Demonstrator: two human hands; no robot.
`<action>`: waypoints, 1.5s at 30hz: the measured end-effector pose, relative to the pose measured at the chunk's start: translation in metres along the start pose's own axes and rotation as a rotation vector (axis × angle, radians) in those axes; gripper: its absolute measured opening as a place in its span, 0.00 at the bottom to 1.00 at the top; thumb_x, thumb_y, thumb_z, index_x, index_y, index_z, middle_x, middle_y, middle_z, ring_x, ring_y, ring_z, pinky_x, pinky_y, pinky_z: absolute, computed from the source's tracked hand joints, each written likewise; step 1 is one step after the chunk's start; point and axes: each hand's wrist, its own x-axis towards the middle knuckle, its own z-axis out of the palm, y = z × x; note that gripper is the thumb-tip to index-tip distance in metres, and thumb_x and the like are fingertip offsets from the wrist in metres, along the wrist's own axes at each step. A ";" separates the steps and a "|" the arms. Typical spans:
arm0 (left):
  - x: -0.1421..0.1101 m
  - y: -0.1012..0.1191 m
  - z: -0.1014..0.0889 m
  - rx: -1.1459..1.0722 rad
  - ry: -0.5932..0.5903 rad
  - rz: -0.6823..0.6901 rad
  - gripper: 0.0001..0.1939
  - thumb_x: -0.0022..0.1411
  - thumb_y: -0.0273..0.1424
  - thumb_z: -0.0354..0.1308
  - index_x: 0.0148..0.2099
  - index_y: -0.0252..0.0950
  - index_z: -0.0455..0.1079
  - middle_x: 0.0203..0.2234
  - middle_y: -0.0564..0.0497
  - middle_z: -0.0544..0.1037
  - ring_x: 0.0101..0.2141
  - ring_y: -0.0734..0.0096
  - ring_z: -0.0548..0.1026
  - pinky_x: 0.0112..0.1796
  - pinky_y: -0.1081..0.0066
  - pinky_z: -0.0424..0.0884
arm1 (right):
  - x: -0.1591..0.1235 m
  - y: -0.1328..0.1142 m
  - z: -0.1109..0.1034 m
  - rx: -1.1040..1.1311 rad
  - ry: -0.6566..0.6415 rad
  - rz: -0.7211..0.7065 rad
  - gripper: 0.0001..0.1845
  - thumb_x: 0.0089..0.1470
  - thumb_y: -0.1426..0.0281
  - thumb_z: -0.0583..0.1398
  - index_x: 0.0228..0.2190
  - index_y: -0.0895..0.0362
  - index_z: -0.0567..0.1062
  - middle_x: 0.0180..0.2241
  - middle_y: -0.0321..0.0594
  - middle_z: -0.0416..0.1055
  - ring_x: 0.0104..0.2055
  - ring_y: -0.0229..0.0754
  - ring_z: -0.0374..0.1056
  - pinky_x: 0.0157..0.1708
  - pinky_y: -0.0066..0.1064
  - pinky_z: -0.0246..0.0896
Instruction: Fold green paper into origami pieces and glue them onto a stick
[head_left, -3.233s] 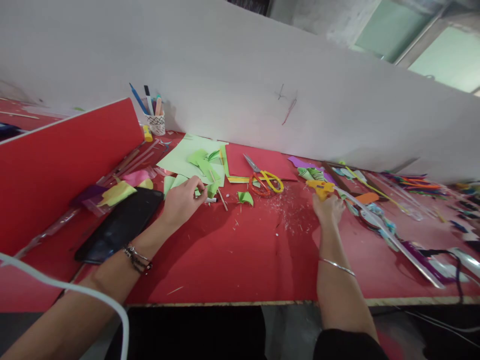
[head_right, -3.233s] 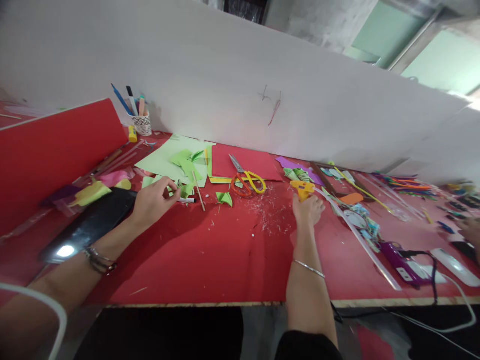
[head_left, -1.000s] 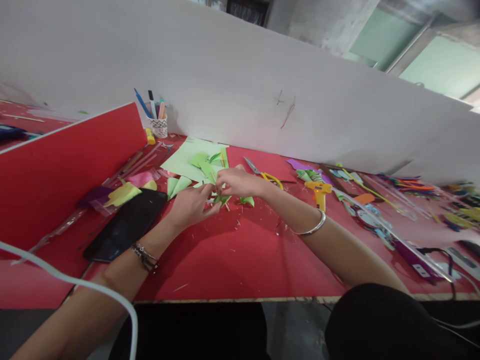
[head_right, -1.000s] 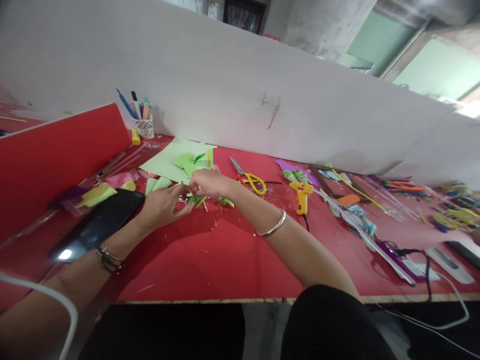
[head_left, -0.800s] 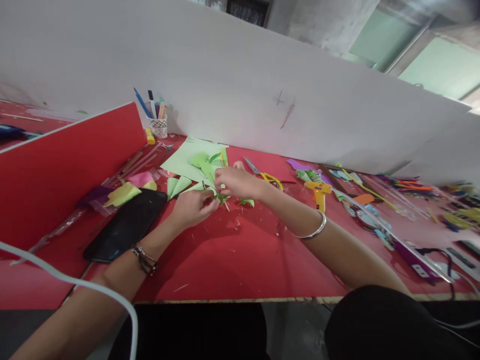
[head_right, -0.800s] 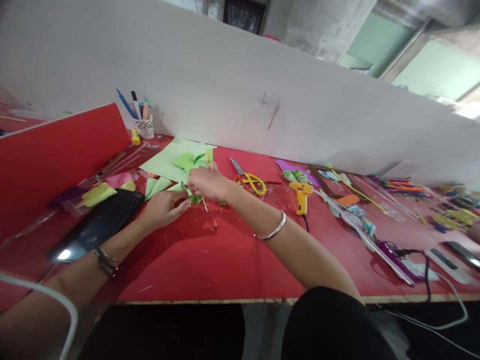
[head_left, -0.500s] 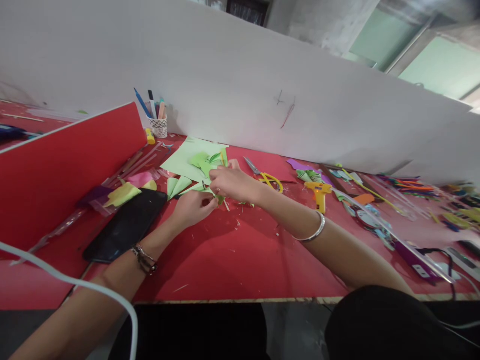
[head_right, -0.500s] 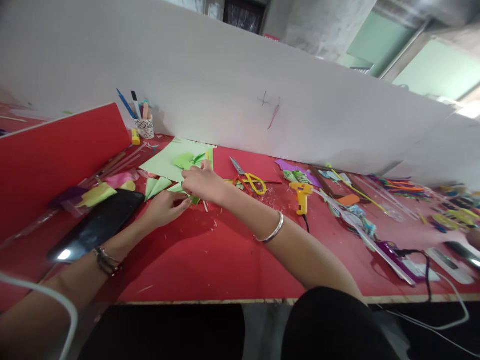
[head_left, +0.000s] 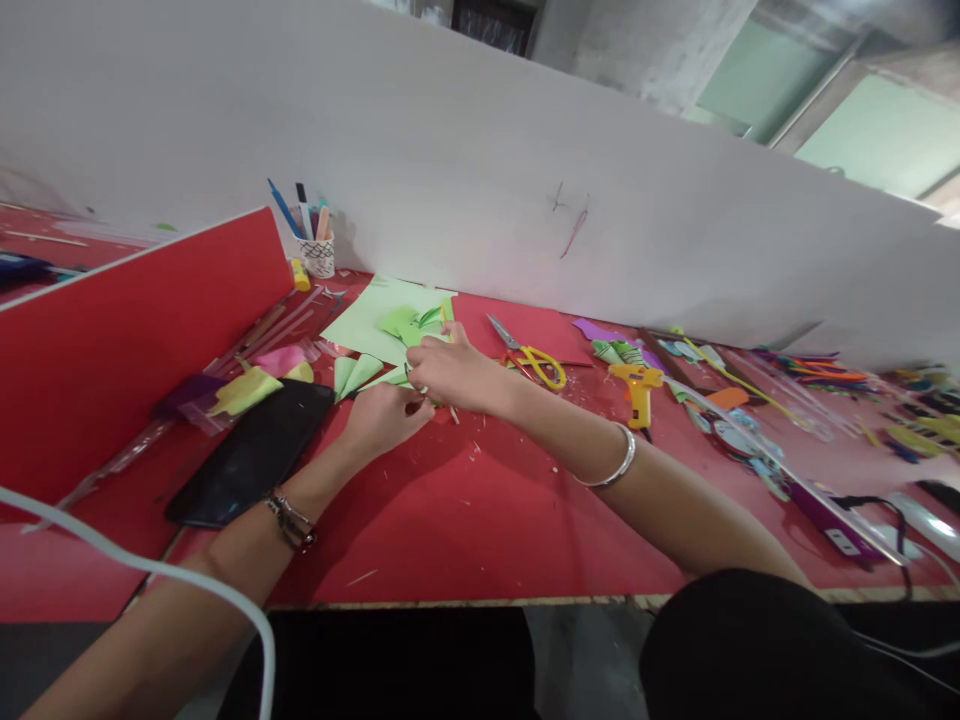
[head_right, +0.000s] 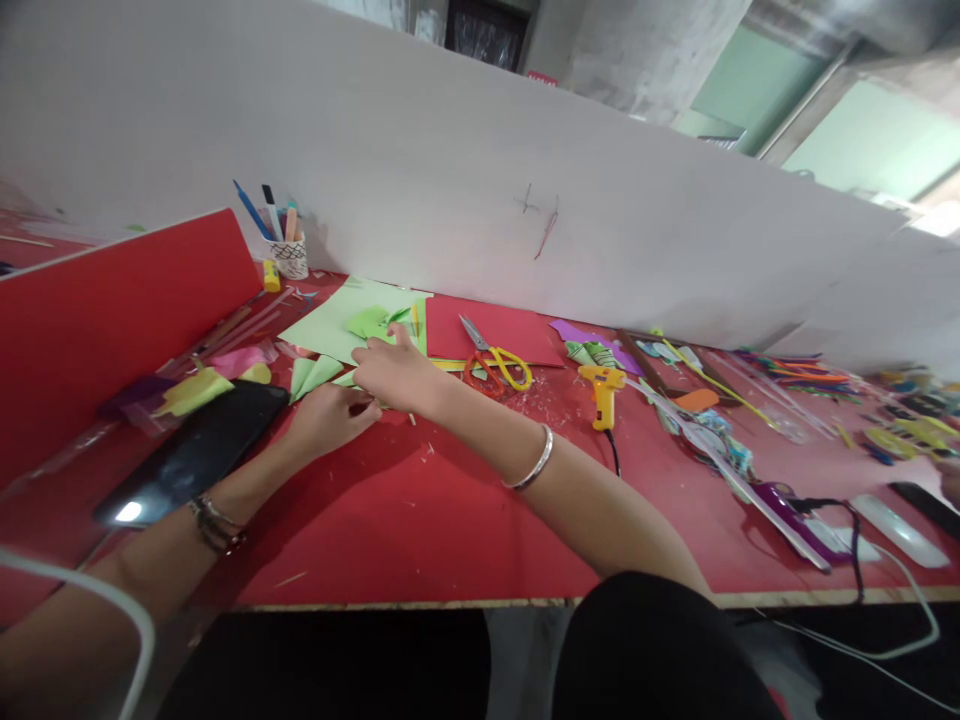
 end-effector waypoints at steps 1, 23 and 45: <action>0.000 0.000 0.000 0.015 0.004 -0.009 0.16 0.52 0.34 0.47 0.16 0.34 0.63 0.13 0.52 0.65 0.17 0.76 0.59 0.21 0.73 0.46 | 0.000 0.000 -0.004 0.014 0.012 0.015 0.11 0.46 0.82 0.54 0.27 0.58 0.74 0.35 0.41 0.67 0.39 0.42 0.56 0.42 0.38 0.37; -0.003 0.006 0.008 0.077 -0.110 -0.072 0.20 0.57 0.37 0.42 0.21 0.36 0.67 0.18 0.50 0.71 0.22 0.71 0.67 0.21 0.74 0.46 | -0.087 0.031 0.096 0.617 0.177 0.745 0.16 0.50 0.65 0.53 0.40 0.58 0.68 0.38 0.46 0.68 0.37 0.42 0.64 0.36 0.33 0.56; -0.005 0.006 0.018 0.109 -0.100 -0.085 0.17 0.57 0.36 0.45 0.23 0.35 0.68 0.18 0.48 0.70 0.22 0.70 0.67 0.23 0.71 0.49 | -0.072 -0.014 0.097 0.991 0.313 0.395 0.11 0.49 0.69 0.54 0.36 0.55 0.58 0.25 0.30 0.60 0.21 0.32 0.55 0.25 0.24 0.52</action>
